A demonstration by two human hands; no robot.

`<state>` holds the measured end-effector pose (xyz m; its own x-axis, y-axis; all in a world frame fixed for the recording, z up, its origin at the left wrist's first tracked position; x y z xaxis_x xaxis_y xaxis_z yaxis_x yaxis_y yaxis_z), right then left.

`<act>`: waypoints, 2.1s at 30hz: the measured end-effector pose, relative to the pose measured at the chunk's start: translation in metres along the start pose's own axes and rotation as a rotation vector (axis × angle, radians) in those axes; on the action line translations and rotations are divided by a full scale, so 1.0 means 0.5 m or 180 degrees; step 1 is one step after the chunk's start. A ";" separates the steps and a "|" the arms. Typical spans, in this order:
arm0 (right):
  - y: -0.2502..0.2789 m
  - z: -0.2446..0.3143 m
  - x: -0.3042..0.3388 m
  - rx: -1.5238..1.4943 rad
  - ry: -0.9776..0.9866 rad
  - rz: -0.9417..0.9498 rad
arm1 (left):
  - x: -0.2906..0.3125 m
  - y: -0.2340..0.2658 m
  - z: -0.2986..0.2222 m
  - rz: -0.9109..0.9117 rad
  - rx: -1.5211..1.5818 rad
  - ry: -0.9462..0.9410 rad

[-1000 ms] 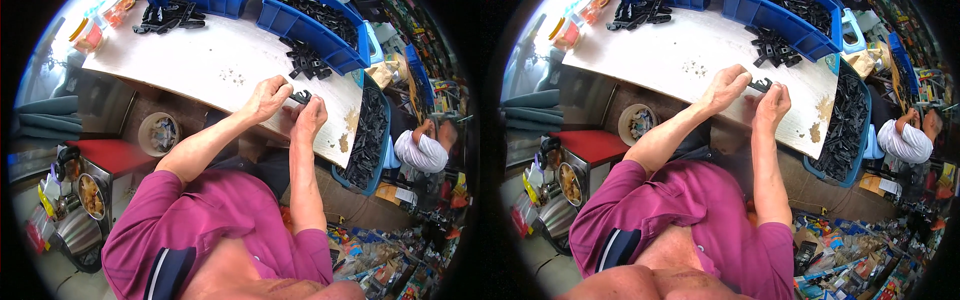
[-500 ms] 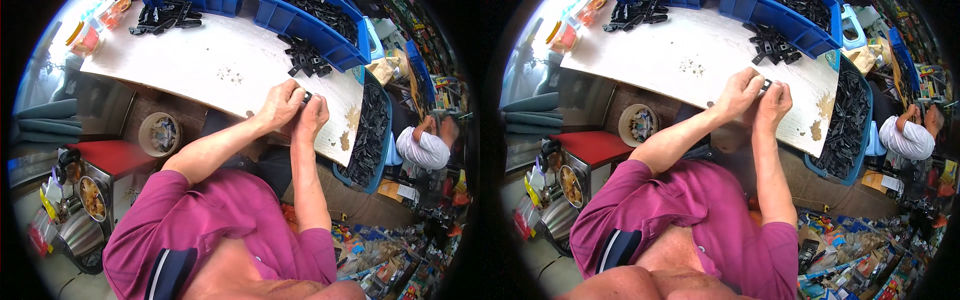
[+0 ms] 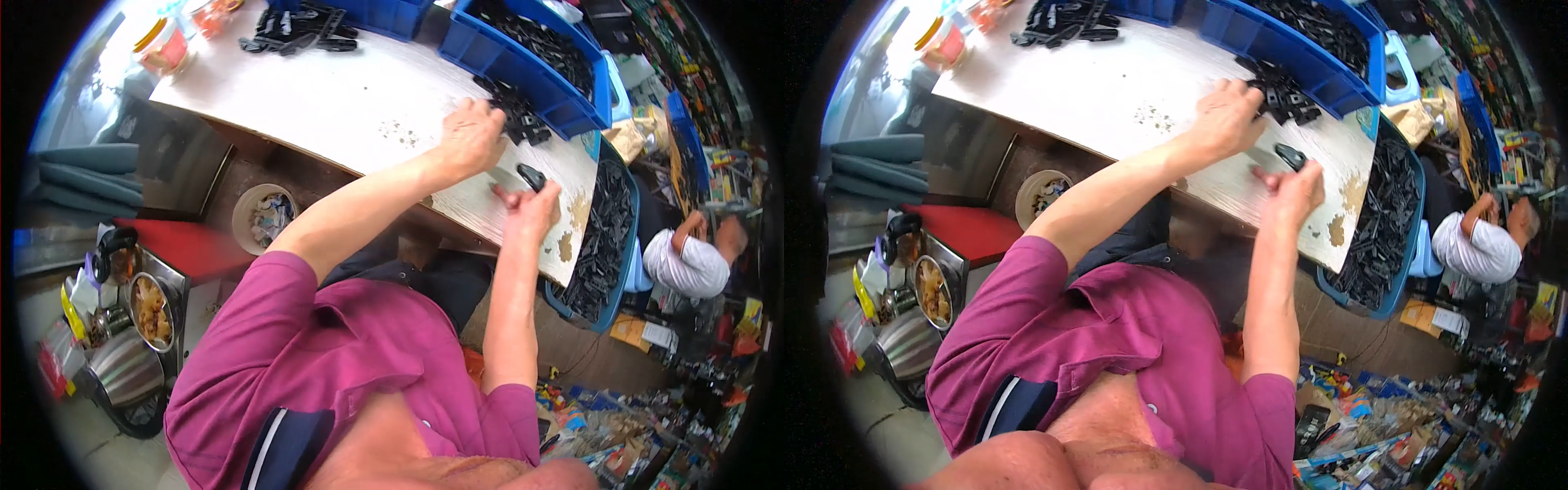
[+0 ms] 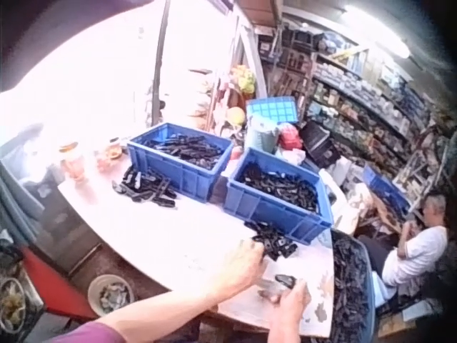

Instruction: The person assembles black plastic components by fitting smaller plastic pieces onto them by hand at a work table.

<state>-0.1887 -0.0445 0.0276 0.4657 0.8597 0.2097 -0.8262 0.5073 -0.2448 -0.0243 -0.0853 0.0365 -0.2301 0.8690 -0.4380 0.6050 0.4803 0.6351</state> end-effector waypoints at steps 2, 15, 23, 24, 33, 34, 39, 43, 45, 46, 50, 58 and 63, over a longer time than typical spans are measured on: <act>0.027 0.008 -0.046 -0.0016 -0.0061 -0.0058 | -0.015 -0.050 0.012 0.0251 -0.0598 -0.0407; 0.141 0.082 -0.142 0.0268 0.0169 -0.0416 | 0.015 -0.009 0.033 0.0645 0.1388 0.0036; -0.038 -0.021 -0.018 0.1019 -0.0071 0.1718 | 0.054 -0.040 0.028 0.1835 0.3693 0.1657; -0.050 -0.020 -0.005 0.1065 -0.0048 0.1867 | 0.055 -0.036 0.032 0.1856 0.3664 0.1746; -0.052 -0.027 0.016 0.0887 0.0175 0.1648 | -0.008 0.099 0.111 -0.0035 -0.0048 0.0088; -0.045 -0.027 0.016 0.0767 0.0121 0.1482 | -0.041 0.146 0.145 -0.0186 -0.0602 0.0288; -0.054 -0.021 0.022 0.0755 0.0103 0.1363 | -0.143 0.255 0.357 -0.0445 -0.1961 0.0267; -0.048 -0.019 0.028 0.0697 0.0070 0.1221 | -0.134 0.265 0.355 -0.0274 -0.1739 -0.0192; -0.044 -0.022 0.027 0.0706 0.0066 0.1237 | -0.116 0.257 0.323 -0.0321 -0.1278 -0.0122; -0.043 -0.019 0.027 0.0694 0.0086 0.1234 | -0.108 0.251 0.302 -0.0345 -0.0802 -0.0061; -0.038 -0.022 0.030 0.0670 0.0024 0.0999 | -0.042 0.228 0.217 -0.0469 0.0327 -0.0169; -0.068 -0.019 0.048 0.0609 0.0017 0.0825 | 0.061 0.141 0.116 0.0884 0.1361 0.0658; -0.056 -0.019 0.043 0.0606 0.0198 0.0842 | 0.115 0.066 0.033 0.1724 0.3262 0.1609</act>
<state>-0.1524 -0.0397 0.0302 0.2408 0.9651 0.1029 -0.9628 0.2510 -0.1004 -0.0048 -0.0212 0.0217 0.1032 0.9820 0.1582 0.9720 -0.0658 -0.2256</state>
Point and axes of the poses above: each hand's wrist, its own x-axis away from the middle knuckle, its own y-axis out of the back of the hand, z = x × y, the point moved 5 cm from there along -x, towards the middle knuckle, and after that the axes turned 5 degrees about y, right-handed, at the moved point
